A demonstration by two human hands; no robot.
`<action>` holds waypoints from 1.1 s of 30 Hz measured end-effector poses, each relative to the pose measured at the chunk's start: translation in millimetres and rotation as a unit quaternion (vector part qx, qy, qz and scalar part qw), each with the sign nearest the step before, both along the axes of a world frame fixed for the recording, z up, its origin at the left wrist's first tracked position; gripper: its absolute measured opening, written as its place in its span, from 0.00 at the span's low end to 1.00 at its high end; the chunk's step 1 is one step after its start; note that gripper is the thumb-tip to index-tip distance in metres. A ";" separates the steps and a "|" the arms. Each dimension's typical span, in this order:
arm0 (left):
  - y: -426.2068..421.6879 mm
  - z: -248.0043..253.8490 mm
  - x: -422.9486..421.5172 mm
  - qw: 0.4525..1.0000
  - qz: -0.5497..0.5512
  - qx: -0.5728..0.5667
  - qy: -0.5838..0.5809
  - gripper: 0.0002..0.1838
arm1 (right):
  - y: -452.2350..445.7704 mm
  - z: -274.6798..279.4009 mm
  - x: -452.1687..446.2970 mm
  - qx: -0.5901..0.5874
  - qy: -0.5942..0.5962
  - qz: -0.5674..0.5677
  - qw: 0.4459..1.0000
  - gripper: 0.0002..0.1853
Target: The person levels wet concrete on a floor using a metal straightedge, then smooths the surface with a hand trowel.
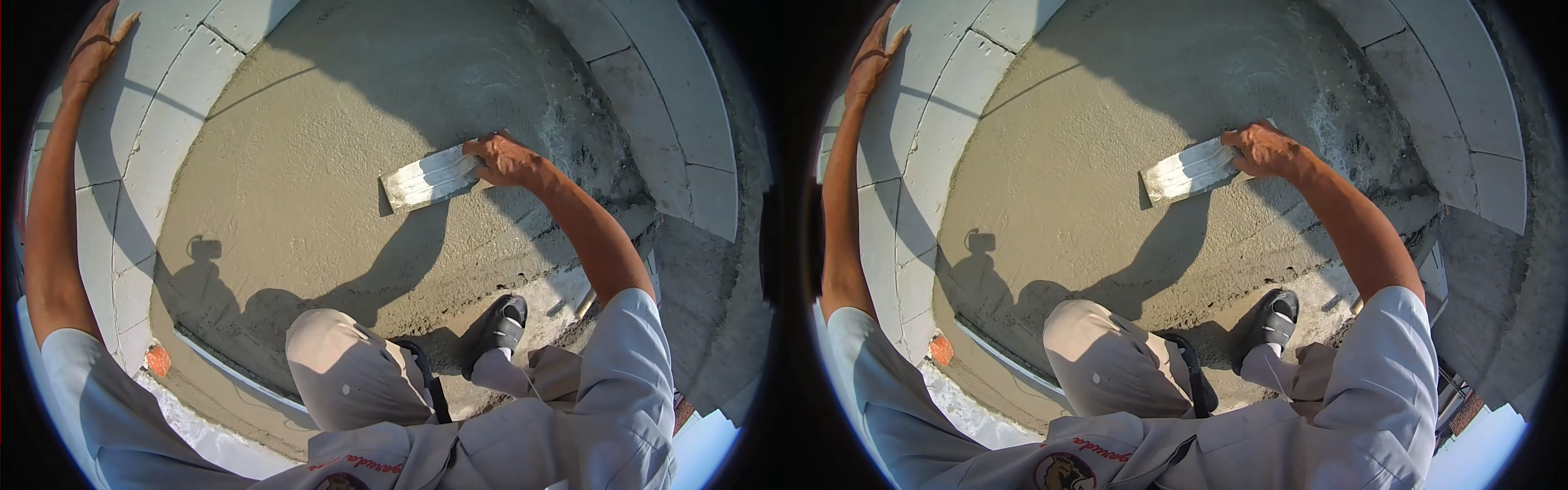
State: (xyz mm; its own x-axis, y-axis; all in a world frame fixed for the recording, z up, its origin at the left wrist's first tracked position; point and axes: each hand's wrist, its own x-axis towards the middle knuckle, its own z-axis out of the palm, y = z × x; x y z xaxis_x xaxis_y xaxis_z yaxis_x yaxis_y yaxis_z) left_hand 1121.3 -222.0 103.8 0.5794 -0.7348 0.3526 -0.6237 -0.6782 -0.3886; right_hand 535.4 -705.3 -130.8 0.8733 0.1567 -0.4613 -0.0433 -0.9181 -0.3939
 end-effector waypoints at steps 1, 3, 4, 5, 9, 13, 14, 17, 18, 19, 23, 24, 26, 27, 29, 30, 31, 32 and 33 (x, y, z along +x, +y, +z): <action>0.1 -2.1 1.2 1.000 -0.001 0.000 -0.004 0.37 | 3.3 5.4 -12.1 -0.004 -0.011 0.009 1.000 0.24; 0.3 -3.7 3.5 1.000 -0.003 0.003 -0.012 0.37 | 7.2 13.3 -35.8 -0.012 -0.033 0.025 0.999 0.24; -1.2 -5.1 1.8 1.000 -0.010 0.001 -0.016 0.37 | 7.2 12.2 -47.1 -0.013 -0.032 0.027 0.999 0.23; -2.9 -6.9 2.6 1.000 -0.013 0.004 -0.017 0.37 | 7.4 9.2 -61.1 -0.012 -0.029 0.029 0.999 0.23; -6.6 -6.3 5.2 1.000 -0.015 0.008 -0.023 0.37 | 11.3 8.2 -110.8 -0.035 -0.022 0.042 0.998 0.23; -12.6 -11.3 6.1 0.999 -0.014 0.004 -0.028 0.38 | 17.8 7.6 -160.6 -0.043 -0.002 0.028 0.999 0.24; -8.9 -9.2 9.8 0.999 -0.009 0.008 -0.029 0.38 | 18.7 9.8 -173.5 -0.040 0.003 0.027 0.999 0.23; -7.5 -9.2 9.0 0.999 -0.008 0.008 -0.038 0.38 | 23.6 24.5 -208.1 -0.022 0.021 0.018 0.999 0.23; -6.4 -10.2 8.3 0.999 -0.007 0.010 -0.041 0.38 | 22.4 31.3 -220.2 -0.011 0.038 -0.003 0.999 0.23; -5.4 -10.6 8.6 0.999 -0.006 0.008 -0.044 0.38 | 21.7 39.0 -230.9 0.001 0.055 -0.023 0.998 0.23; -2.5 -12.8 10.1 0.999 -0.002 0.006 -0.049 0.38 | 45.0 55.2 -242.1 0.035 0.023 -0.108 0.993 0.25; -3.3 -12.4 10.6 0.999 -0.001 0.006 -0.051 0.38 | 63.4 57.6 -237.8 0.037 0.006 -0.129 0.991 0.26; -2.9 -13.3 14.8 0.999 -0.001 0.007 -0.054 0.38 | 112.7 62.7 -221.2 0.125 0.047 -0.223 0.966 0.24; -3.8 -13.6 15.6 0.998 0.001 0.005 -0.055 0.38 | 138.5 60.3 -213.3 0.146 0.069 -0.260 0.952 0.22; -2.5 -12.5 15.9 0.998 0.003 0.007 -0.061 0.38 | 181.3 42.1 -201.6 0.166 0.061 -0.332 0.927 0.21; -2.2 -12.1 15.4 0.998 0.004 0.008 -0.063 0.38 | 197.2 29.2 -200.4 0.166 0.034 -0.368 0.914 0.20; -1.9 -10.5 15.4 0.998 0.006 0.008 -0.066 0.38 | 206.2 15.4 -201.4 0.144 -0.009 -0.402 0.904 0.19; -2.8 -8.5 14.7 0.997 0.006 0.011 -0.070 0.38 | 203.2 8.9 -201.3 0.132 -0.025 -0.440 0.888 0.19; -4.5 -8.3 14.5 0.997 0.006 0.012 -0.072 0.38 | 196.5 2.8 -204.4 0.121 -0.039 -0.479 0.869 0.18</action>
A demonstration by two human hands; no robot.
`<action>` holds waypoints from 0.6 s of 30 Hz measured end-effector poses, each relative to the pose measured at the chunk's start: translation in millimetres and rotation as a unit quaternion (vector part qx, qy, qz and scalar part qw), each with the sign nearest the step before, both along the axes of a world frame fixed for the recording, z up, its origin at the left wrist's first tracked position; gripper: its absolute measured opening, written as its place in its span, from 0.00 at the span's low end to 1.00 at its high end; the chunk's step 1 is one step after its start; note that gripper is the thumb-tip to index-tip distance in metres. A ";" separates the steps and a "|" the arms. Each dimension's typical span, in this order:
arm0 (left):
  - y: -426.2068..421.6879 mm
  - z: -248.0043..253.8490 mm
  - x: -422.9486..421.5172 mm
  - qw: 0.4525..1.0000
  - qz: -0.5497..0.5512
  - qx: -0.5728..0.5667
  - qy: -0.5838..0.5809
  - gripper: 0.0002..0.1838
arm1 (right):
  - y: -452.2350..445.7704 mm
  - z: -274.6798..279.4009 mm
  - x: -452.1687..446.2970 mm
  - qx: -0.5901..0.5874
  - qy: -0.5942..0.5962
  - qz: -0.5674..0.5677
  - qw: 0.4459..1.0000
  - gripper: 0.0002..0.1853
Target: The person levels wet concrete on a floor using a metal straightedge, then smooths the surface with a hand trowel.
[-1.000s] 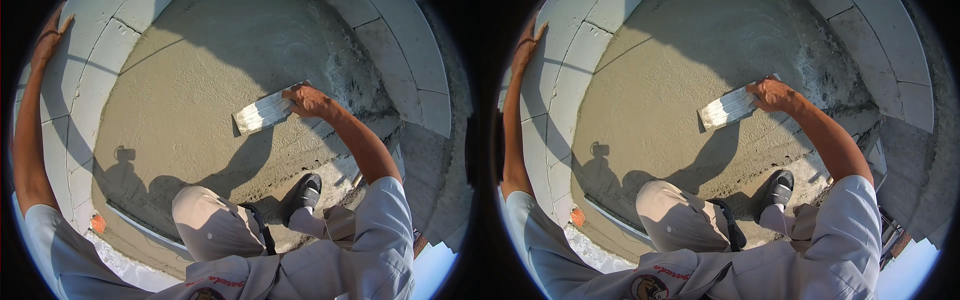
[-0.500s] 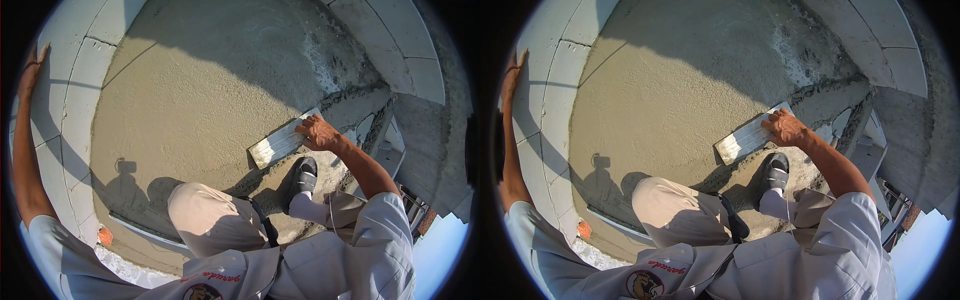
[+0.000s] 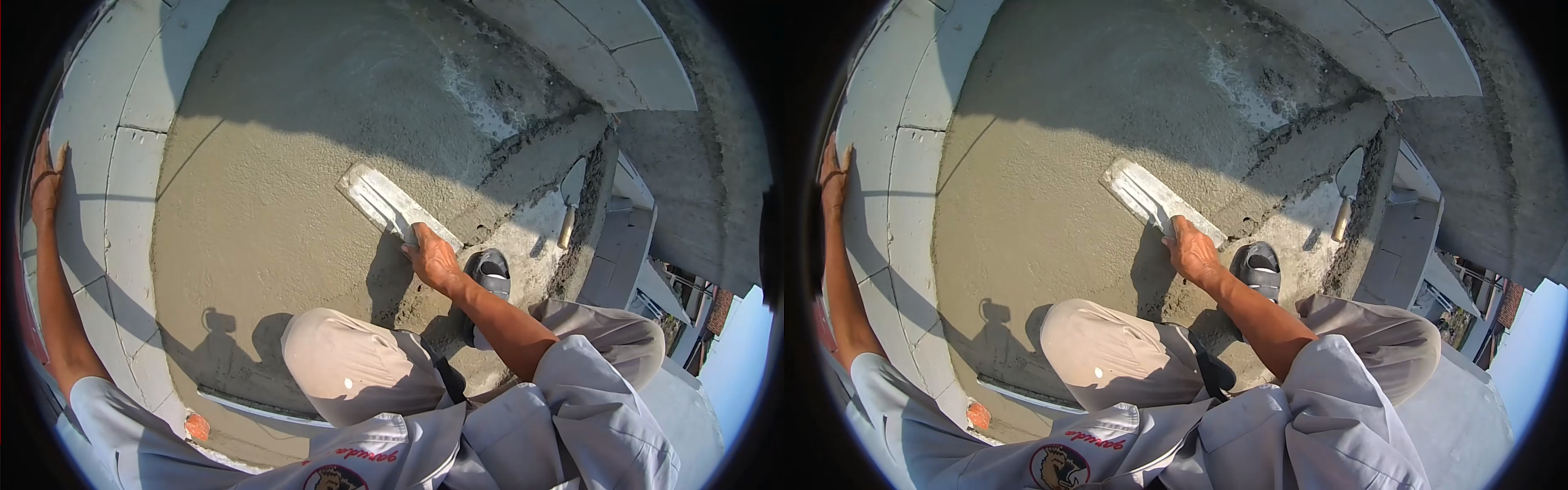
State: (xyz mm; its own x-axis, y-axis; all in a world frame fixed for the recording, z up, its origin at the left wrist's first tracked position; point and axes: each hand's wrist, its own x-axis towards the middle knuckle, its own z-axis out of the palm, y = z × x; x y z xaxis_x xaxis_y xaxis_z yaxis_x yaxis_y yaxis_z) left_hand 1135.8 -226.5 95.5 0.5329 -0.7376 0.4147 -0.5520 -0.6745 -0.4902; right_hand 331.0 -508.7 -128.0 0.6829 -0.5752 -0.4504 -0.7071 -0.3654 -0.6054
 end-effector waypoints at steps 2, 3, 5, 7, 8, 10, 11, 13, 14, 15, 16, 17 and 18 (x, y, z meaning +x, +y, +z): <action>-1.8 -0.9 -1.5 1.000 0.000 0.000 -0.004 0.38 | -25.1 -4.5 -11.6 -0.044 -0.021 -0.061 0.997 0.17; -1.4 -2.1 -1.9 1.000 0.001 0.000 -0.004 0.39 | -41.9 -4.4 -18.9 -0.059 -0.015 -0.073 0.995 0.17; 0.2 -4.0 -3.1 1.000 0.003 0.000 -0.005 0.39 | -76.5 -9.4 -33.5 -0.126 -0.025 -0.096 0.987 0.18; 0.7 -2.3 -5.4 1.000 0.005 -0.004 -0.007 0.39 | -111.2 -0.9 -41.2 -0.140 -0.004 -0.122 0.983 0.19; -0.3 -2.9 -6.5 1.000 0.005 -0.006 -0.006 0.39 | -126.7 -2.1 -47.2 -0.147 0.001 -0.127 0.981 0.19; -0.1 -0.7 -6.8 1.000 0.009 -0.010 -0.008 0.39 | -156.6 -8.2 -59.7 -0.167 0.002 -0.142 0.976 0.19; 1.5 -1.6 -8.3 1.000 0.012 -0.014 -0.008 0.39 | -169.8 -12.8 -64.6 -0.176 -0.002 -0.151 0.973 0.19; 2.1 -1.7 -6.5 1.000 0.014 -0.006 -0.016 0.40 | -189.8 -15.2 -75.7 -0.195 0.001 -0.166 0.967 0.21; 2.2 -1.3 -5.6 1.000 0.016 -0.001 -0.020 0.41 | -196.2 -13.1 -79.2 -0.205 0.007 -0.170 0.964 0.22; 3.3 -1.9 -5.3 1.000 0.021 -0.003 -0.019 0.41 | -200.6 -11.9 -82.3 -0.215 0.013 -0.174 0.961 0.23; 1.2 -2.0 -10.2 1.000 0.026 -0.005 -0.017 0.41 | -202.3 -12.9 -87.0 -0.230 0.016 -0.208 0.951 0.23; -1.0 -1.3 -15.8 0.999 0.032 -0.006 -0.014 0.41 | -201.5 -14.7 -91.7 -0.244 0.021 -0.239 0.939 0.22; -2.6 1.3 -20.6 0.999 0.034 -0.011 0.008 0.41 | -200.0 -19.1 -92.6 -0.260 0.024 -0.270 0.927 0.22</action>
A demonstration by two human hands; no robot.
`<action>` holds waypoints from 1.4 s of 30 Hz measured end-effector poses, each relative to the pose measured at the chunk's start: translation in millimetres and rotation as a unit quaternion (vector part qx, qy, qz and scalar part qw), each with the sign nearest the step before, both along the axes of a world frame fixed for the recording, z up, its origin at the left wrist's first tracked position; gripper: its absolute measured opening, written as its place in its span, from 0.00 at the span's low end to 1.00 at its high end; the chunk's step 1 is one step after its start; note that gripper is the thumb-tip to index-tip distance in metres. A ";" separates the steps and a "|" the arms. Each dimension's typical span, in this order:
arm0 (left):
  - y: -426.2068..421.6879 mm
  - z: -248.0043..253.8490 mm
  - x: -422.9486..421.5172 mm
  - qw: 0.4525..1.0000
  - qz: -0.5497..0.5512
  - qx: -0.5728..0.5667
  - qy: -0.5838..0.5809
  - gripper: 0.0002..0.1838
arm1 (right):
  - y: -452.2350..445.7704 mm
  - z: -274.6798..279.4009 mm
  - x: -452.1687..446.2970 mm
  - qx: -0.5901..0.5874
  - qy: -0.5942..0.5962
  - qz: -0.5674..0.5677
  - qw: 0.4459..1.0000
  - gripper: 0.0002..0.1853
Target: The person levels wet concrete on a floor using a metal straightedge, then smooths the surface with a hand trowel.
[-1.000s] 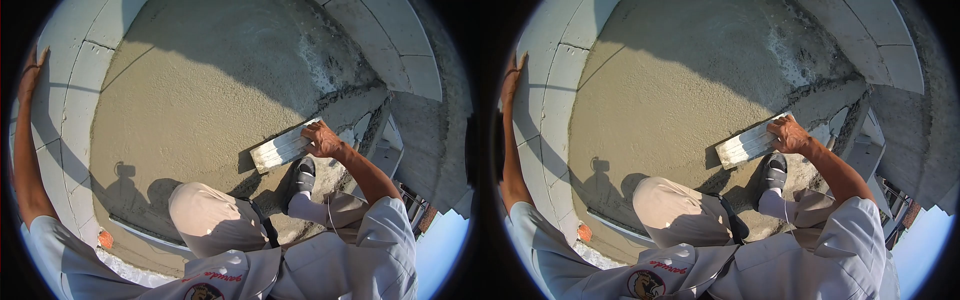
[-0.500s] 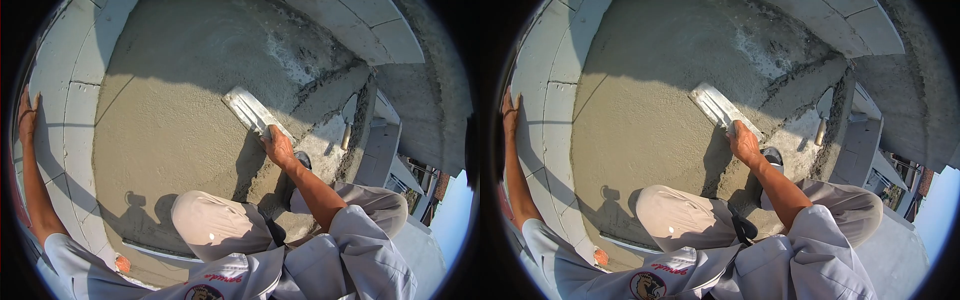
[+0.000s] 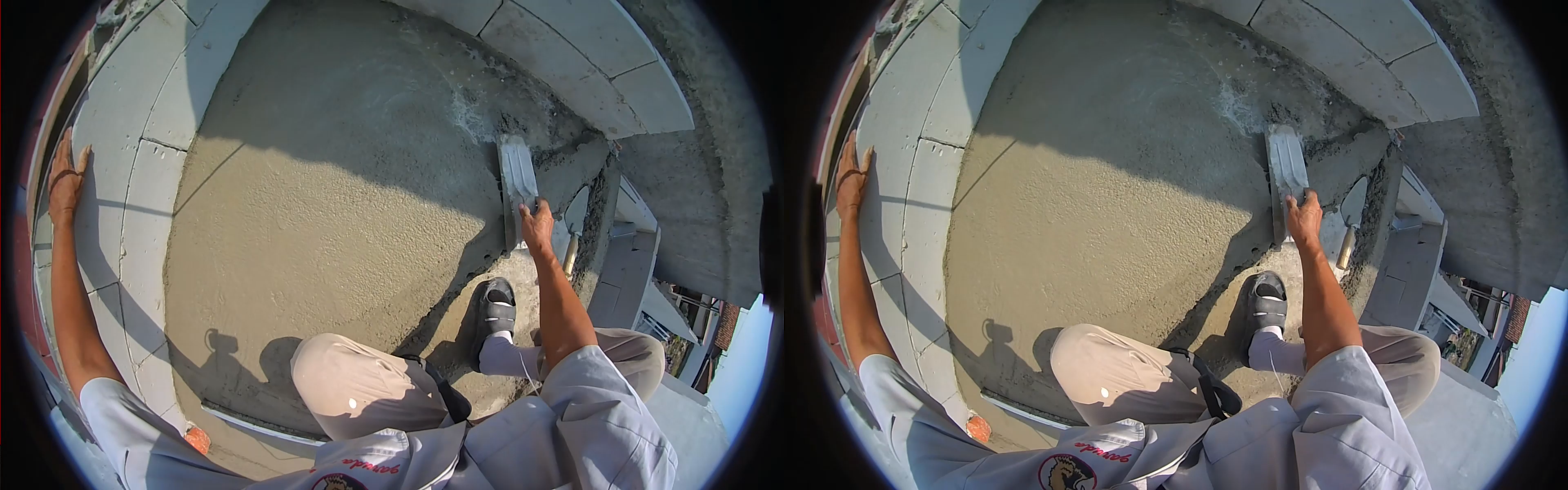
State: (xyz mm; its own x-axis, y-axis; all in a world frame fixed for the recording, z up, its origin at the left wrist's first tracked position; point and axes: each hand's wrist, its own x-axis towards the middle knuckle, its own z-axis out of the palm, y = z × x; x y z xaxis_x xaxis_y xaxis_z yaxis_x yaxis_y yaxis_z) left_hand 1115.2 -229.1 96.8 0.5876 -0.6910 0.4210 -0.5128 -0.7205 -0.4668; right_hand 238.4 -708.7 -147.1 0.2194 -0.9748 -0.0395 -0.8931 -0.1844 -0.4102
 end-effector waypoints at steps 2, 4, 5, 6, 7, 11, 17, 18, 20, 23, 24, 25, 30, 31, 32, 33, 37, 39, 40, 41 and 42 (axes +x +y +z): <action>-4.9 4.4 -11.7 1.000 0.006 -0.003 0.018 0.41 | 13.2 -29.4 0.8 0.039 -0.110 -0.121 0.986 0.19; -6.8 3.1 -14.9 1.000 0.016 -0.001 0.018 0.41 | 37.6 -45.8 9.8 0.100 -0.206 -0.202 0.952 0.20; -8.1 3.6 -17.2 1.000 0.010 -0.003 0.028 0.41 | 56.6 -51.6 26.5 0.142 -0.248 -0.222 0.932 0.22; -8.7 6.7 -20.4 0.999 0.004 -0.005 0.037 0.41 | 71.3 -58.6 47.0 0.127 -0.228 -0.228 0.938 0.22; -8.8 9.8 -22.7 0.999 -0.002 -0.005 0.046 0.41 | 85.3 -66.9 66.5 0.113 -0.209 -0.235 0.943 0.22; -12.7 10.6 -28.0 1.000 -0.001 0.005 0.025 0.41 | 86.1 -70.0 154.1 0.148 -0.260 -0.218 0.929 0.22; -17.1 15.9 -41.2 0.999 0.005 0.012 0.031 0.40 | 49.0 -45.6 258.1 0.222 -0.264 -0.175 0.922 0.24; -17.7 16.9 -42.1 0.999 -0.002 0.008 0.036 0.40 | 43.6 -48.8 272.9 0.215 -0.263 -0.158 0.927 0.25; -17.5 16.9 -41.2 0.999 -0.020 0.001 0.036 0.41 | 38.5 -46.1 300.1 0.211 -0.263 -0.127 0.933 0.27; -21.4 16.2 -50.6 0.999 0.011 0.004 0.031 0.42 | 38.6 -37.9 334.4 0.244 -0.255 -0.091 0.931 0.27; -22.4 14.9 -51.3 0.999 0.023 0.008 0.023 0.42 | 43.6 -32.7 345.0 0.241 -0.251 -0.081 0.934 0.26; -22.8 15.7 -53.3 0.999 0.027 0.007 0.027 0.42 | 53.5 -19.6 354.8 0.238 -0.247 -0.072 0.937 0.26; -29.1 18.5 -65.2 0.998 0.053 0.004 0.038 0.41 | 89.4 -13.4 384.4 0.242 -0.170 0.102 0.950 0.23; -31.1 20.4 -67.8 0.997 0.062 0.006 0.042 0.41 | 104.1 -3.3 387.9 0.251 -0.141 0.140 0.947 0.23; -32.9 21.1 -69.0 0.996 0.082 0.010 0.047 0.41 | 120.8 -6.2 389.3 0.258 -0.128 0.188 0.939 0.22; -34.2 21.3 -70.4 0.995 0.089 0.009 0.048 0.41 | 134.8 -9.7 389.3 0.263 -0.115 0.234 0.929 0.22; -38.3 24.2 -77.6 0.993 0.104 0.011 0.056 0.41 | 143.0 4.9 385.5 0.148 -0.064 0.408 0.898 0.18; -37.9 24.8 -77.3 0.994 0.095 0.012 0.056 0.41 | 108.7 -1.2 394.1 0.122 -0.065 0.381 0.914 0.17; -38.2 25.4 -78.3 0.994 0.095 0.011 0.054 0.41 | 84.7 -5.8 397.3 0.113 -0.065 0.358 0.925 0.19; -39.0 25.6 -80.6 0.994 0.095 0.011 0.054 0.41 | 58.5 -9.1 398.9 0.105 -0.063 0.335 0.934 0.21; -40.7 26.1 -82.8 0.994 0.095 0.011 0.053 0.40 | 36.8 0.8 400.0 0.117 -0.041 0.293 0.948 0.22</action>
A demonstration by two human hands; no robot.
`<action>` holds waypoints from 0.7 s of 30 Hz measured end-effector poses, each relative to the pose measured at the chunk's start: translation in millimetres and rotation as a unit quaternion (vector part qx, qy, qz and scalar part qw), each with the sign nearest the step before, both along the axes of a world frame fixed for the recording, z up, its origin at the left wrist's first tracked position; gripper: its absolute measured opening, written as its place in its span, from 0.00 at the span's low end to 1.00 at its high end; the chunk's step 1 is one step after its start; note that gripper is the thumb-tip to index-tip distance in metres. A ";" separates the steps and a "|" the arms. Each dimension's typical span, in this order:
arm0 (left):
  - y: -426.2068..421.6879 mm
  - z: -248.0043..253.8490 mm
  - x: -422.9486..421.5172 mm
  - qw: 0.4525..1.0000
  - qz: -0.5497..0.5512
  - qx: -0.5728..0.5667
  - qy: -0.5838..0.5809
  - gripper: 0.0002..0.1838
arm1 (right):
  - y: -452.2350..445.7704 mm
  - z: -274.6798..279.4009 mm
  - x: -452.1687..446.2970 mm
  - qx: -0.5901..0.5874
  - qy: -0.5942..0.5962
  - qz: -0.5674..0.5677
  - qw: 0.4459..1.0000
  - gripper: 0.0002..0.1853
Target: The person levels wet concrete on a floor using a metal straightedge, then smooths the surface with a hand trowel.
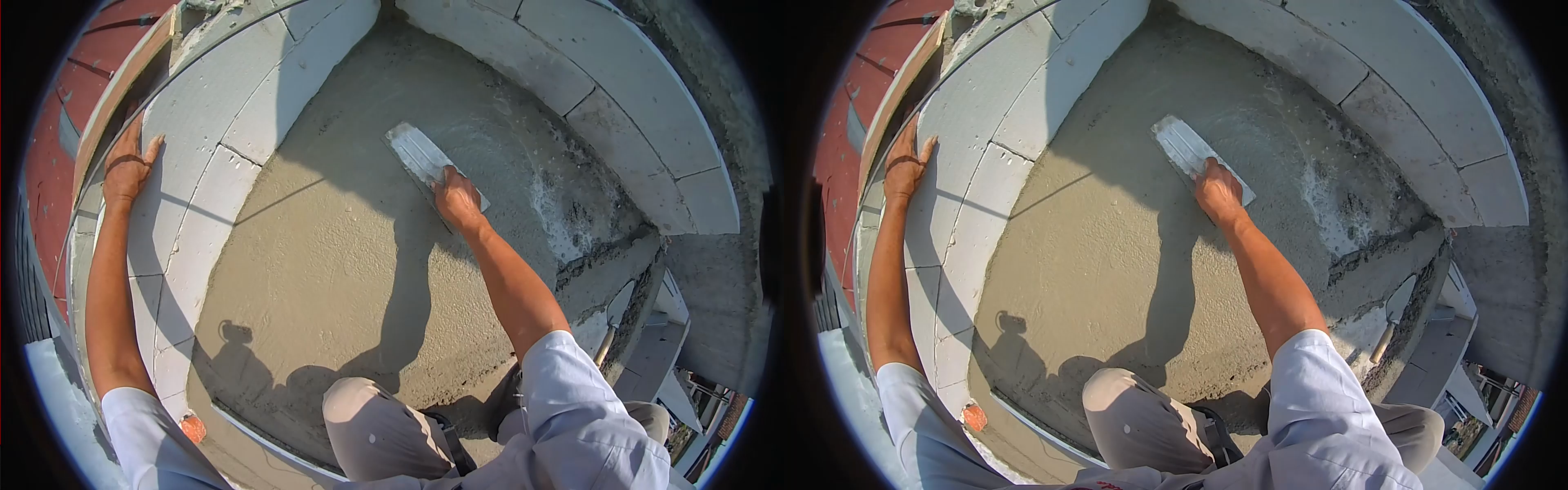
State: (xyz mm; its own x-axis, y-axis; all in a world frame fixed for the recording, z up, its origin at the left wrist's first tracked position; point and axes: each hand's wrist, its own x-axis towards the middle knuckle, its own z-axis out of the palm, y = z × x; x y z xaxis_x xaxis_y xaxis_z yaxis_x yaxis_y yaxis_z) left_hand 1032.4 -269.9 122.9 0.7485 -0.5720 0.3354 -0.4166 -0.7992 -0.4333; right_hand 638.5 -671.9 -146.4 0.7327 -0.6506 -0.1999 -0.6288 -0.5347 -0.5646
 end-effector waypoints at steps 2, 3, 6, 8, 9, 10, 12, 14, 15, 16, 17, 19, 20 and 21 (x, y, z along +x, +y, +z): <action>-5.5 2.1 -6.9 1.000 0.012 -0.002 0.009 0.40 | -41.1 6.6 -5.5 -0.018 0.019 -0.047 0.999 0.24; -7.2 3.9 -9.9 1.000 0.019 -0.003 0.013 0.40 | -60.6 1.4 -12.5 -0.041 0.007 -0.053 0.998 0.25; -9.0 7.3 -11.6 0.999 0.026 -0.004 0.032 0.40 | -114.4 -11.9 -39.1 -0.090 -0.011 -0.109 0.990 0.27; -0.4 2.3 1.4 1.000 0.012 0.001 0.023 0.40 | -156.3 -32.7 -69.6 -0.134 -0.020 -0.160 0.978 0.28; 3.3 1.1 6.0 1.000 0.004 0.004 0.019 0.40 | -175.8 -38.3 -88.4 -0.152 -0.019 -0.185 0.971 0.28; -1.8 4.4 -1.7 0.999 0.018 0.008 0.027 0.41 | -190.6 -36.3 -107.9 -0.170 0.006 -0.228 0.959 0.28; -5.2 8.7 -8.9 0.999 0.026 0.007 0.036 0.41 | -200.0 -15.7 -136.7 -0.185 -0.001 -0.307 0.934 0.28; -7.0 7.4 -10.1 0.999 0.031 0.012 0.034 0.41 | -188.0 39.9 -161.4 -0.206 -0.079 -0.347 0.912 0.26; -5.0 6.4 -7.8 0.999 0.034 0.018 0.027 0.41 | -173.5 67.9 -168.9 -0.231 -0.125 -0.348 0.900 0.25; -4.3 5.2 -4.9 0.999 0.035 0.025 0.020 0.41 | -160.6 89.4 -174.7 -0.239 -0.161 -0.335 0.897 0.23; -4.3 5.3 -4.2 0.999 0.040 0.023 0.027 0.40 | -148.2 108.3 -182.3 -0.246 -0.195 -0.322 0.893 0.22; -4.6 5.6 -3.3 0.998 0.047 0.017 0.042 0.40 | -150.8 107.0 -201.0 -0.270 -0.181 -0.295 0.898 0.20; -0.3 3.0 1.4 0.999 0.026 0.021 0.025 0.40 | -165.9 80.1 -208.4 -0.283 -0.136 -0.280 0.907 0.19; -1.2 4.6 2.4 0.999 0.028 0.019 0.030 0.40 | -176.8 56.0 -220.6 -0.295 -0.088 -0.265 0.914 0.19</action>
